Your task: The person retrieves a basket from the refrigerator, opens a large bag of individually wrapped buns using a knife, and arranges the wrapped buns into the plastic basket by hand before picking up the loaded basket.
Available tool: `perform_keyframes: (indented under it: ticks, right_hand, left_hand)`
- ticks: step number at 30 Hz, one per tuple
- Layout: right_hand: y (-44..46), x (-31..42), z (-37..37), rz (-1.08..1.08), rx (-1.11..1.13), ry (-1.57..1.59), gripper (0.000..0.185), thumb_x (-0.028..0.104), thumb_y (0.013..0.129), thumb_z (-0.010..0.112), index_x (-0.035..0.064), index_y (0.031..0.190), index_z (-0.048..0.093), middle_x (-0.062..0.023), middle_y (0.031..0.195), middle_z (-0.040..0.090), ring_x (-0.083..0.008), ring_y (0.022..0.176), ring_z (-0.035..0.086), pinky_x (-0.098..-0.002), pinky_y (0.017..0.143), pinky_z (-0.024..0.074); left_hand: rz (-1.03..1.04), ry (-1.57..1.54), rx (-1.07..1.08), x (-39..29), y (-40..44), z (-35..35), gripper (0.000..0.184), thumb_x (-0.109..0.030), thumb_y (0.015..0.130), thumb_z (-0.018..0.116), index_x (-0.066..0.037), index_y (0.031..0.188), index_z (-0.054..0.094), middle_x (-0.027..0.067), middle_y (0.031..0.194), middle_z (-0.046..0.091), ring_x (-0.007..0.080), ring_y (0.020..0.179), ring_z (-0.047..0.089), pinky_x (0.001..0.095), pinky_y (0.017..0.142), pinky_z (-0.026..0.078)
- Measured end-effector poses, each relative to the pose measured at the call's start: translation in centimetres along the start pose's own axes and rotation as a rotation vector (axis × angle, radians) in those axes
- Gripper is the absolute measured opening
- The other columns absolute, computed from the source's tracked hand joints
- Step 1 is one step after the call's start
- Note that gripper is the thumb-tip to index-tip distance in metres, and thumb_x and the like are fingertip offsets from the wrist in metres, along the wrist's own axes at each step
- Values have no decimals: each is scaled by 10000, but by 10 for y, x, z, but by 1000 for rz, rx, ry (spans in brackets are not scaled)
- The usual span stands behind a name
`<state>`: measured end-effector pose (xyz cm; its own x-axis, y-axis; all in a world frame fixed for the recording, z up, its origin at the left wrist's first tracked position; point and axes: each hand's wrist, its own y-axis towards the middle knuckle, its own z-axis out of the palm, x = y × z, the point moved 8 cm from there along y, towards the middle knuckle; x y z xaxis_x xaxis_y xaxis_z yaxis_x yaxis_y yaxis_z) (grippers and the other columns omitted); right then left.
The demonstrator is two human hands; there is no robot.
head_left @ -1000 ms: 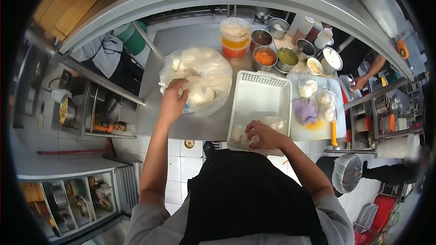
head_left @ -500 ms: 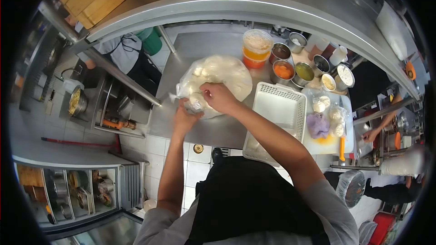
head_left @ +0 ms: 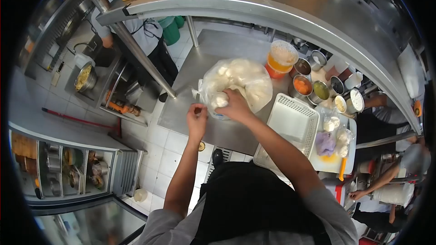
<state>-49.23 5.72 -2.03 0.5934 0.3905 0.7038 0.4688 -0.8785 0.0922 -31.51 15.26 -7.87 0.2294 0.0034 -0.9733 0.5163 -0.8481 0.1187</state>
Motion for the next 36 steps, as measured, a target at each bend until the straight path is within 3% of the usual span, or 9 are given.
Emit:
perform_keyframes:
  ticks: [4, 6, 11, 16, 19, 25, 28, 32, 36]
  right_hand:
    - [-57, -19, -53, 172, 81, 798, 740, 177, 790, 890, 55, 1431, 541, -109, 1297, 641, -206, 1187, 621, -349, 1001, 518]
    - [-93, -30, -75, 213, 101, 939, 749, 90, 818, 885, 67, 1466, 509, -50, 1316, 615, -151, 1222, 582, -326, 1042, 488]
    - [-158, -40, -117, 9, -81, 851, 719, 87, 852, 865, 70, 1469, 496, -45, 1317, 622, -164, 1230, 585, -331, 1071, 467]
    - [-197, -93, -134, 176, -231, 865, 413, 173, 1039, 685, 53, 1415, 564, -25, 1275, 657, -132, 1161, 604, -317, 1029, 490]
    - [-207, -128, -127, 328, -282, 947, 271, 222, 1105, 584, 39, 1292, 657, -5, 1169, 704, -97, 1068, 622, -300, 962, 512]
    - [-217, -134, -148, 179, -543, 827, 216, 143, 1061, 651, 21, 1236, 682, -16, 1180, 714, -89, 1040, 627, -282, 920, 513]
    - [-212, -131, -148, 193, -491, 876, 288, 69, 1014, 683, 14, 1292, 631, -42, 1215, 689, -110, 1074, 625, -295, 930, 515]
    - [-210, -154, -139, 346, -165, 810, 437, 7, 931, 740, 49, 1328, 563, -54, 1213, 642, -132, 1098, 609, -300, 958, 504]
    - [-204, -171, -124, 190, -212, 527, 543, 0, 776, 841, 75, 1241, 568, -111, 1203, 601, -253, 1151, 605, -363, 989, 512]
  left_hand:
    - [189, 109, 63, -105, -30, 3, 330, -89, 1020, 662, 21, 1326, 603, 166, 1257, 609, 198, 1071, 665, 351, 854, 630]
    - [8, -201, 367, -110, -45, 40, 393, -111, 1030, 663, 17, 1389, 570, 159, 1293, 608, 198, 1086, 668, 352, 855, 629]
    - [-165, -387, 860, -131, -83, 128, 436, -117, 1063, 633, 10, 1463, 511, 111, 1298, 640, 170, 1117, 661, 335, 830, 638]
    - [-118, -291, 1019, -125, -93, 188, 322, -133, 1047, 672, 20, 1326, 629, 93, 1070, 713, 147, 972, 692, 294, 768, 633]
    - [-130, -208, 1170, -125, -98, 219, 314, -145, 1071, 633, 18, 1340, 644, 79, 1100, 730, 139, 977, 713, 309, 813, 636]
    - [-368, -127, 1149, -141, -105, 242, 299, -191, 1045, 687, 15, 1261, 683, 90, 1249, 676, 134, 1061, 663, 274, 761, 596]
    - [-198, -163, 1196, -120, -102, 263, 210, -147, 1004, 718, 1, 1149, 685, 95, 1292, 651, 144, 1073, 648, 278, 758, 580]
    - [368, -103, 1025, -122, -95, 255, 222, -94, 906, 772, -15, 1082, 663, 107, 1244, 664, 190, 1049, 666, 320, 815, 574]
    - [654, 81, 1062, -120, -106, 238, 269, -50, 855, 782, -14, 1098, 673, 140, 1245, 665, 263, 1079, 683, 356, 888, 567]
